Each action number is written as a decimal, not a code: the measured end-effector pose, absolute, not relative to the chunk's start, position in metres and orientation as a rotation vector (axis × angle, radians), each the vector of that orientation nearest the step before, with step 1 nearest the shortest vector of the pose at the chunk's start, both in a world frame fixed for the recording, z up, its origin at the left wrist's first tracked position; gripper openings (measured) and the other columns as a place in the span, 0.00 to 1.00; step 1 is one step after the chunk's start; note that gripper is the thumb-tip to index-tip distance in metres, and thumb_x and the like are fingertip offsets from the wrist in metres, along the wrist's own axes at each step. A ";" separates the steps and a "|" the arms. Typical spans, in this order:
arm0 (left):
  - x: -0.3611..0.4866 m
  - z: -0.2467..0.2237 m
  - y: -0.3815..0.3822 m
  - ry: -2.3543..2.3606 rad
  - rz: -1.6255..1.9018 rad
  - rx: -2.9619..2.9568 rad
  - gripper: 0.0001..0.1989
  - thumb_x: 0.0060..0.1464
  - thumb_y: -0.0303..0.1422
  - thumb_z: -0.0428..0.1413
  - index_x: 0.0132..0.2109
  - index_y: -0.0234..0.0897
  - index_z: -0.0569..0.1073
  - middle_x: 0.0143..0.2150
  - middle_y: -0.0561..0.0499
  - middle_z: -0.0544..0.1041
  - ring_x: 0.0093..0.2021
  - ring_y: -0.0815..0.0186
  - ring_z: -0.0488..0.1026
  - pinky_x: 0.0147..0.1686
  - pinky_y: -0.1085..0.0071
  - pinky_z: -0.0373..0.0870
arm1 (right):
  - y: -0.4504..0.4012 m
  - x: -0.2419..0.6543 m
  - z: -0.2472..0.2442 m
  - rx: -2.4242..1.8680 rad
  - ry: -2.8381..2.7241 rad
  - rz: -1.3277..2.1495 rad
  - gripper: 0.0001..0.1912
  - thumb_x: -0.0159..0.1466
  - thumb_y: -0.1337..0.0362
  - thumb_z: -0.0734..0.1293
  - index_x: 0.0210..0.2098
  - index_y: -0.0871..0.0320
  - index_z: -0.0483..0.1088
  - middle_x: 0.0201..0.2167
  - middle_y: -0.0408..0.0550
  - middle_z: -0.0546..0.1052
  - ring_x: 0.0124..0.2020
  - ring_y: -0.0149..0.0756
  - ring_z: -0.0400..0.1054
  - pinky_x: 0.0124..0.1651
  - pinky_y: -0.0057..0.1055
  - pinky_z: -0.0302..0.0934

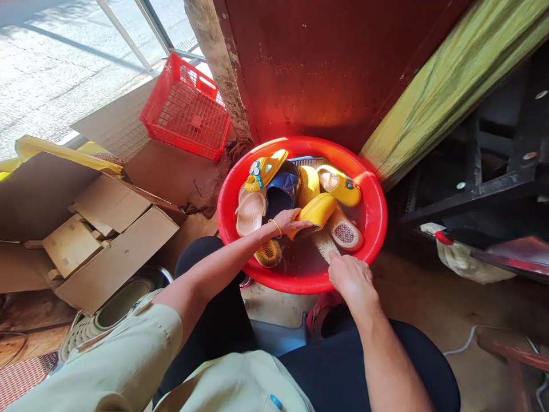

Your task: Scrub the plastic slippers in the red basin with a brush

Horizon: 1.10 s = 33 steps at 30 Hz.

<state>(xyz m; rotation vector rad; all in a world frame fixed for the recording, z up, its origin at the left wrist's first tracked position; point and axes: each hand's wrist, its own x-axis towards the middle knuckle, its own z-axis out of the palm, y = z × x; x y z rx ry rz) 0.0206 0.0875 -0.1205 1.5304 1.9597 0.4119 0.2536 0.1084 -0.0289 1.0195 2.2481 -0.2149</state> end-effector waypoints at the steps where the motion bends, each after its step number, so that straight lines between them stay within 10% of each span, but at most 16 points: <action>1: 0.021 -0.121 0.087 1.966 0.409 1.535 0.30 0.55 0.61 0.50 0.45 0.37 0.72 0.42 0.45 0.79 0.41 0.58 0.76 0.34 0.70 0.63 | 0.108 0.253 -0.028 1.022 2.240 -0.215 0.26 0.68 0.64 0.54 0.63 0.51 0.65 0.46 0.63 0.79 0.47 0.58 0.74 0.46 0.48 0.64; 24: 0.030 -0.116 0.084 2.012 0.200 1.576 0.31 0.55 0.60 0.51 0.53 0.39 0.68 0.49 0.42 0.78 0.51 0.53 0.76 0.45 0.67 0.69 | 0.106 0.257 -0.037 0.952 2.298 -0.118 0.22 0.69 0.64 0.53 0.58 0.57 0.68 0.45 0.61 0.80 0.46 0.54 0.75 0.44 0.42 0.64; 33: 0.038 -0.120 0.079 1.945 0.166 1.666 0.45 0.49 0.43 0.63 0.68 0.36 0.53 0.57 0.38 0.75 0.56 0.52 0.74 0.51 0.65 0.68 | 0.107 0.254 -0.037 0.979 2.290 -0.152 0.23 0.71 0.62 0.51 0.57 0.57 0.70 0.45 0.63 0.80 0.45 0.54 0.75 0.44 0.43 0.64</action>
